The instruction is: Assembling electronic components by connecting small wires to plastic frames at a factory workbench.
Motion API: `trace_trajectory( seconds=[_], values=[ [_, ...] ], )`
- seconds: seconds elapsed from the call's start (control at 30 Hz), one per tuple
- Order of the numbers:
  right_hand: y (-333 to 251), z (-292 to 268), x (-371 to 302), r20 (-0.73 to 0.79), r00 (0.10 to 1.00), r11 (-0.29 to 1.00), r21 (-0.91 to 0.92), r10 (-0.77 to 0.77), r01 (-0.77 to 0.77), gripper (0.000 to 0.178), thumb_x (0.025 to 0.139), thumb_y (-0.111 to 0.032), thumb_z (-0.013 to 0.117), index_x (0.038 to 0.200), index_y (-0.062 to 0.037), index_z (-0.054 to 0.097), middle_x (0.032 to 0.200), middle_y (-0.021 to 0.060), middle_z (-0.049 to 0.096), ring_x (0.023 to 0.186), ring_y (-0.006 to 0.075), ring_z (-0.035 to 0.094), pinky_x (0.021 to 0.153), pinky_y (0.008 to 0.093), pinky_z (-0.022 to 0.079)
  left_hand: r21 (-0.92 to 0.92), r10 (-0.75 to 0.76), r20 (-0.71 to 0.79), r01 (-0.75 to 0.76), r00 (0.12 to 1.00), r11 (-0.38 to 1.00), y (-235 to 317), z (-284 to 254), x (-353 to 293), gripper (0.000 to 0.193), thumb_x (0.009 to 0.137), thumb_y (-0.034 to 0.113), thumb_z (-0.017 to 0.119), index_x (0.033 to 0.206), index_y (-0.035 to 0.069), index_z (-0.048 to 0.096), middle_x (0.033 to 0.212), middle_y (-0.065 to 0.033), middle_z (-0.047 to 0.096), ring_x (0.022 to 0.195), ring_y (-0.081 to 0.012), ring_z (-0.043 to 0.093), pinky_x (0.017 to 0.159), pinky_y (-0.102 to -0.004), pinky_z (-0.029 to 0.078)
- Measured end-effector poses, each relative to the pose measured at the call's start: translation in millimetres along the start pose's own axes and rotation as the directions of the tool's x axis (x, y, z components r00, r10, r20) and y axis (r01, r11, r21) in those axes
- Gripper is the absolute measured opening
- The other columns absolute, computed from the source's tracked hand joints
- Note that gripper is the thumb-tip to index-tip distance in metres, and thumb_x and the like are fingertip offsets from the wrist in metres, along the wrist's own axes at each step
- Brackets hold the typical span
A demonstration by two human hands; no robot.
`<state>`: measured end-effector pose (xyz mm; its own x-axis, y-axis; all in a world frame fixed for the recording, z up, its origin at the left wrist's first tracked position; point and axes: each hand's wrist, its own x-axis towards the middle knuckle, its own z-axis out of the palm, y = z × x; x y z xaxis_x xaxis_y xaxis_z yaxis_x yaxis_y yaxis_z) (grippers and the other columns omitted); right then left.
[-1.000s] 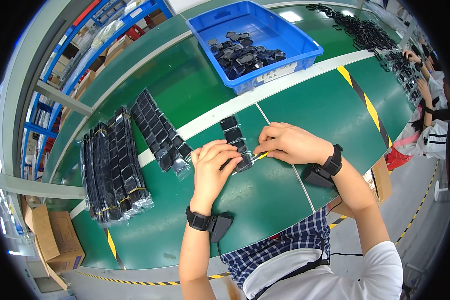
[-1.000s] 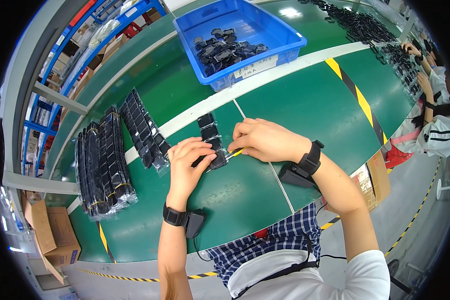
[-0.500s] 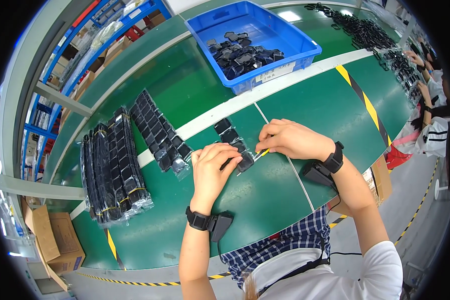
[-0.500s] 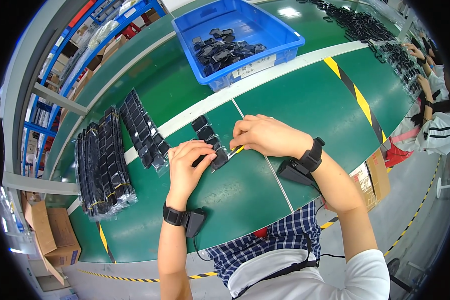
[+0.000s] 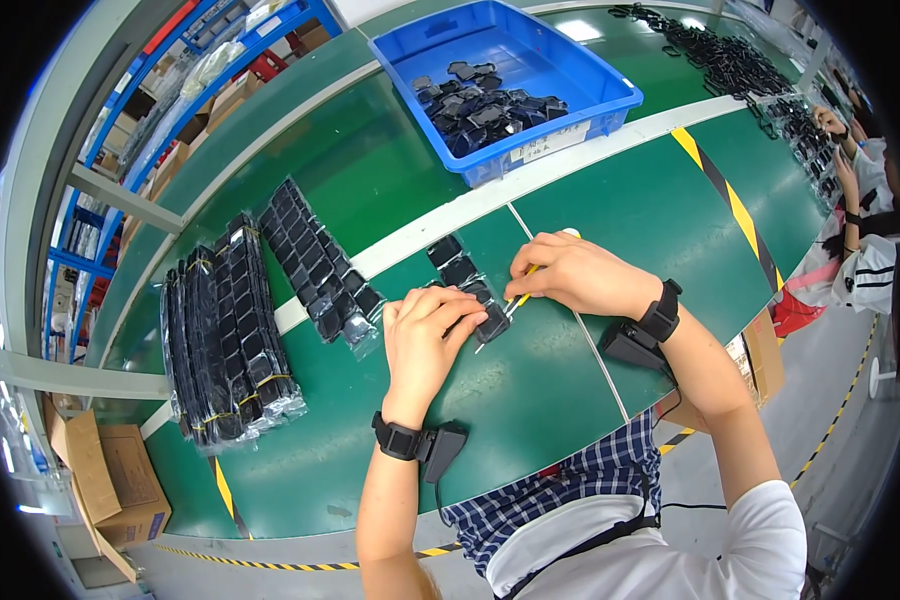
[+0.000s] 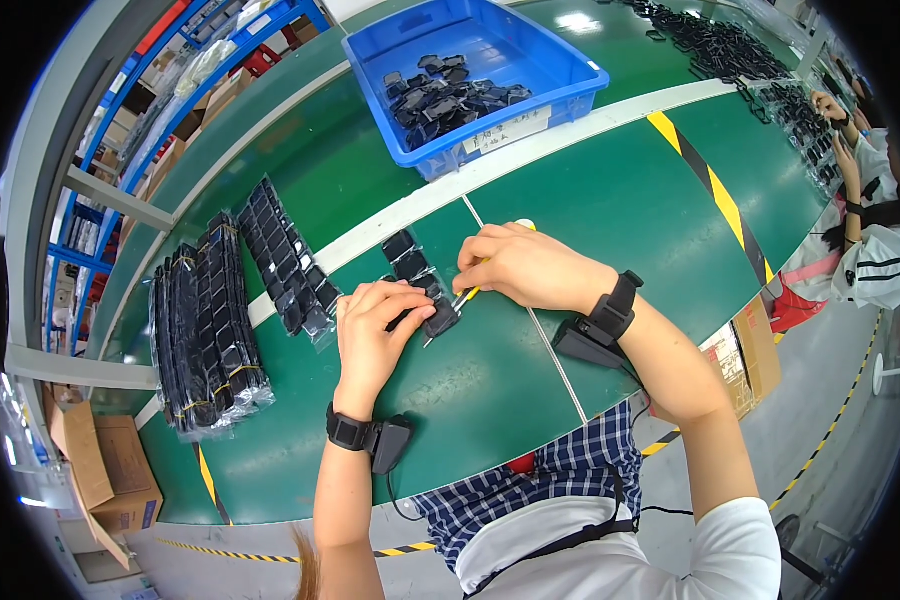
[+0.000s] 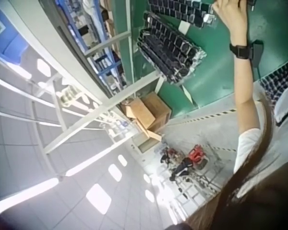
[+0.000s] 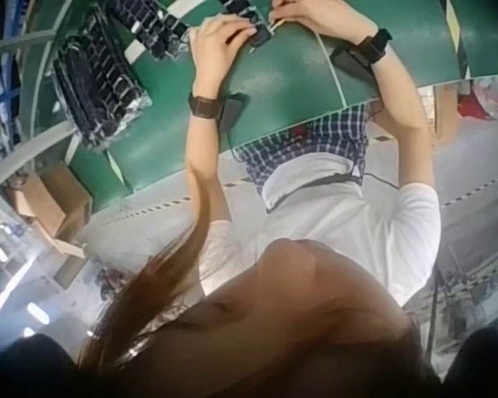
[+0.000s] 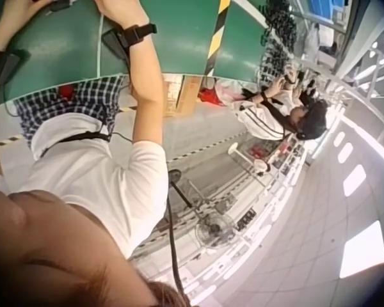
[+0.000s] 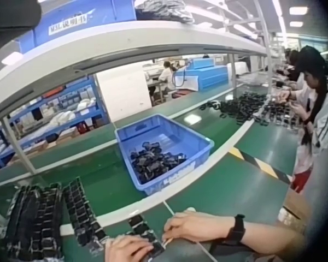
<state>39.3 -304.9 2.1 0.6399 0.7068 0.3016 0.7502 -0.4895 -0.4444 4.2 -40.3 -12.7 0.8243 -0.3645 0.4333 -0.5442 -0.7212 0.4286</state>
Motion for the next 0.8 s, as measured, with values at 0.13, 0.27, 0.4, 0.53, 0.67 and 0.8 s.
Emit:
trace_trajectory(
  seconds=[0.13,0.27,0.4,0.53,0.67,0.8],
  values=[
    [-1.7,-3.6,-0.6,0.018,1.000,1.000,0.000,0.013,-0.013,0.020,0.091,-0.012,0.073,0.108,-0.0180,0.080,0.106,-0.0017,0.066,0.100,0.0205,0.063,0.094,0.0374,0.047,0.006,-0.008,0.000,0.008,1.000,1.000,-0.7,0.6,-0.8,0.011,0.082,0.027,0.085,0.090,0.020,0.080,0.102,0.0111,0.075,0.100,-0.0129,0.064,0.085,-0.0334,0.036],
    [0.7,-9.4,-4.5,0.035,0.999,0.999,-0.013,0.037,-0.037,0.020,0.091,-0.013,0.073,0.108,-0.0187,0.080,0.105,-0.0020,0.067,0.099,0.0206,0.063,0.093,0.0372,0.047,0.021,-0.022,0.014,0.022,1.000,1.000,1.8,-0.9,-0.2,0.011,0.082,0.027,0.085,0.090,0.021,0.081,0.102,0.0112,0.075,0.100,-0.0126,0.064,0.086,-0.0334,0.036],
    [4.8,-18.3,-7.2,0.059,0.996,0.998,-0.020,0.061,-0.059,0.023,0.087,-0.011,0.075,0.108,-0.0188,0.080,0.106,-0.0016,0.067,0.103,0.0207,0.063,0.094,0.0380,0.047,0.005,-0.024,0.013,0.024,1.000,1.000,4.1,-3.0,1.5,0.010,0.082,0.021,0.086,0.090,0.018,0.081,0.101,0.0082,0.075,0.099,-0.0150,0.065,0.085,-0.0349,0.038],
    [8.8,-23.3,-9.9,0.079,0.996,0.999,0.003,0.037,-0.037,0.026,0.084,-0.008,0.077,0.108,-0.0184,0.080,0.106,-0.0011,0.067,0.104,0.0209,0.063,0.094,0.0383,0.046,0.002,-0.026,0.013,0.026,1.000,1.000,4.2,-3.1,1.4,0.010,0.082,0.022,0.086,0.090,0.018,0.081,0.101,0.0082,0.075,0.099,-0.0148,0.065,0.085,-0.0350,0.038],
    [8.1,-28.0,-11.7,0.107,0.993,0.998,0.034,0.049,-0.053,0.028,0.084,-0.007,0.077,0.109,-0.0176,0.080,0.106,-0.0004,0.067,0.105,0.0214,0.063,0.096,0.0387,0.046,0.003,-0.024,0.015,0.024,1.000,1.000,1.5,-3.0,1.0,0.011,0.083,0.020,0.085,0.091,0.017,0.079,0.102,0.0074,0.075,0.100,-0.0160,0.065,0.087,-0.0356,0.038],
    [5.7,-28.5,-10.2,0.103,0.990,0.994,0.046,0.092,-0.097,0.028,0.084,-0.006,0.076,0.109,-0.0160,0.079,0.107,0.0008,0.068,0.107,0.0229,0.062,0.097,0.0397,0.047,-0.040,-0.028,0.004,0.028,1.000,0.999,-0.8,-2.2,0.2,0.011,0.085,0.019,0.083,0.093,0.014,0.077,0.105,0.0048,0.075,0.103,-0.0185,0.064,0.090,-0.0364,0.038]
  ],
)
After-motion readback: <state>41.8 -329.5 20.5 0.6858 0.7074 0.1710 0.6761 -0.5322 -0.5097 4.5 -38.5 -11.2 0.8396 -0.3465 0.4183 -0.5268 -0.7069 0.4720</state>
